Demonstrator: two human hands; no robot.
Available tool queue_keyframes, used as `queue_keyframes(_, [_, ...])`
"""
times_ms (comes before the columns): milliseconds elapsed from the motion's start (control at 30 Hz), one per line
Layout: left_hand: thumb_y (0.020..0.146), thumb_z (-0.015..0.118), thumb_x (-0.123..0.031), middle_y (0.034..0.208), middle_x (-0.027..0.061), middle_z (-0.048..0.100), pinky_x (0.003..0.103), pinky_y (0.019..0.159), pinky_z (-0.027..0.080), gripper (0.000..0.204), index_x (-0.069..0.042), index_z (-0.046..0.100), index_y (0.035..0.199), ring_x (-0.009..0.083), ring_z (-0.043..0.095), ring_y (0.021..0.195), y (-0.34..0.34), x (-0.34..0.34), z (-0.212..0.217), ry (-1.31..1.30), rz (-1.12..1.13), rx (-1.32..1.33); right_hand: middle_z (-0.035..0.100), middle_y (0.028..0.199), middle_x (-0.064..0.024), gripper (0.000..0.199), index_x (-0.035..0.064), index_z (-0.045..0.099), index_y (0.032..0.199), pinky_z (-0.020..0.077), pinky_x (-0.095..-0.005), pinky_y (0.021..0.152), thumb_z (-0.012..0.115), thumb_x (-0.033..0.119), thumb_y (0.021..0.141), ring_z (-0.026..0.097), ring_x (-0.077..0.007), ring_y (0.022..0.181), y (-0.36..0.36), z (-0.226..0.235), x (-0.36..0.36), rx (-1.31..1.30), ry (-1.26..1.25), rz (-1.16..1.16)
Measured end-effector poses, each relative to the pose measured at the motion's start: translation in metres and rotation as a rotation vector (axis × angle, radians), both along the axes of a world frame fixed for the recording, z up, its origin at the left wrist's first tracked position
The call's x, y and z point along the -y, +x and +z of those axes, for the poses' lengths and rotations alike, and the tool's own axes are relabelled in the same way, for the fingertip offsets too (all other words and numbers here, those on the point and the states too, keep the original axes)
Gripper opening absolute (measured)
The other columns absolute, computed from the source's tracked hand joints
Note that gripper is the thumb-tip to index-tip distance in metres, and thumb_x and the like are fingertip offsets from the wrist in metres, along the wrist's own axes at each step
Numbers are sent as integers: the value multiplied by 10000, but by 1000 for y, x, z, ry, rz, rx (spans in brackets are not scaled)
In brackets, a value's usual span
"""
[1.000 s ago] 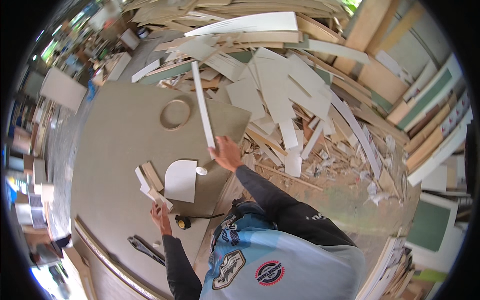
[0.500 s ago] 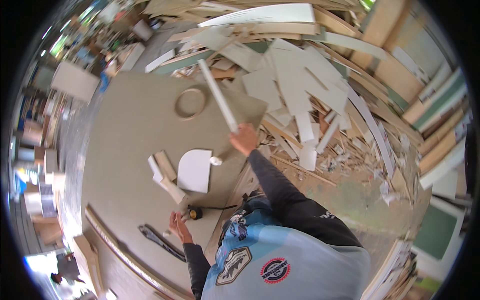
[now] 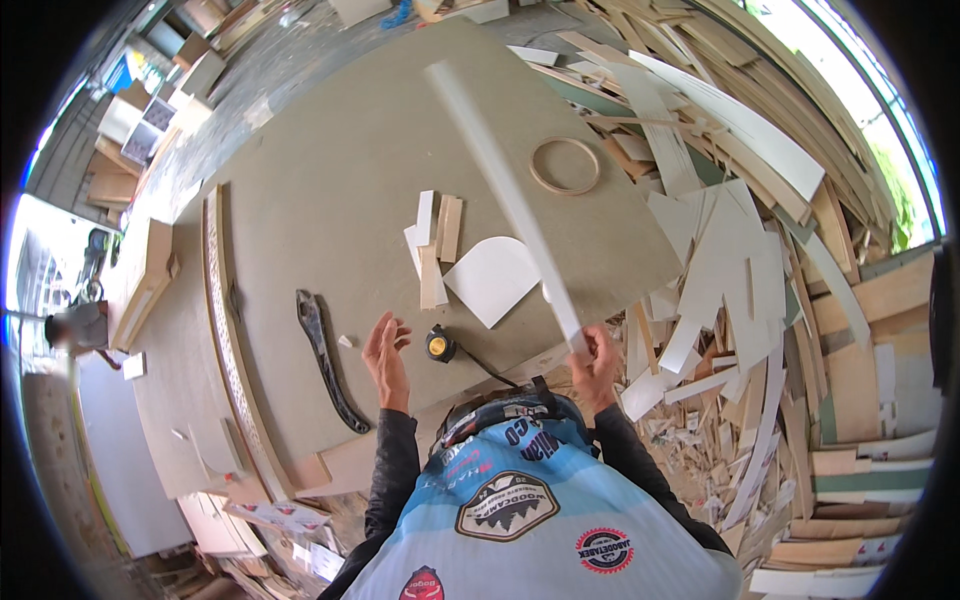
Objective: The person cuts several small wooden strips from a sheet of wood using a blade and a straight edge, then applies glue from a bottle to the strips and arranges them on a larger rectangular piece of wood.
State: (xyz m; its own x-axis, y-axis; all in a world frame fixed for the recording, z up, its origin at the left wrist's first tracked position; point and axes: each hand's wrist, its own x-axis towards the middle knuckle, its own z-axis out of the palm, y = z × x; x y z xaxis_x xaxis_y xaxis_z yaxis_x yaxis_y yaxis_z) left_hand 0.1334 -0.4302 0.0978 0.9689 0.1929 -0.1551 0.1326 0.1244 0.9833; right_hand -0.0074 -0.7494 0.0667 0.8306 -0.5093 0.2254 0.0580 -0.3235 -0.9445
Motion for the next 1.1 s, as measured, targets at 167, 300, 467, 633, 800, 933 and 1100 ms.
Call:
queue_keyframes(167, [1040,601,-307,1051,102,713,319,772,529,424,21,636,1307,192,694,861,0,15,37,-287,-26,55,603,863,-149,292,21,585,963,517,-392,693,682,96,698,634,-342,760,-1,18,-11,-136,-115,337])
queue_keyframes(300, [1046,594,-304,1018,82,713,327,760,534,370,6,660,1238,183,696,839,4,4,43,-464,56,107,602,846,-140,259,23,592,921,518,-399,697,706,110,706,641,-349,770,-3,22,5,-178,-173,521])
queue_keyframes(467, [1034,627,-240,903,69,725,313,679,558,224,-28,699,1045,171,705,736,-1,-17,24,-313,88,57,629,877,-134,298,24,615,885,516,-404,717,782,210,722,655,-338,814,-11,24,23,-323,-256,624])
queue_keyframes(633, [1034,628,-219,876,89,738,334,682,596,215,-21,703,993,191,724,698,-26,-12,-5,-288,34,-45,680,973,-135,359,28,672,985,518,-433,835,773,321,803,661,-337,935,-9,16,20,-390,-385,621])
queue_keyframes(800, [1062,568,-190,982,117,737,386,791,619,226,12,668,1079,236,749,834,-56,24,-1,-398,-129,-130,698,1079,-157,398,34,666,1112,510,-451,908,690,383,923,659,-355,1028,17,36,-25,-349,-301,556])
queue_keyframes(933, [1071,538,-171,1023,139,729,422,853,624,239,37,641,1129,277,751,925,-76,47,7,-454,-207,-192,721,981,-167,424,39,662,1123,537,-457,830,654,431,963,687,-376,926,38,47,-56,-392,-227,610])
queue_keyframes(1100, [1056,569,-241,1048,152,708,382,791,590,288,35,641,1100,283,730,820,-83,32,27,-66,-470,-527,706,841,-167,424,47,688,965,524,-486,709,637,469,970,687,-391,807,44,41,-55,-404,-338,715])
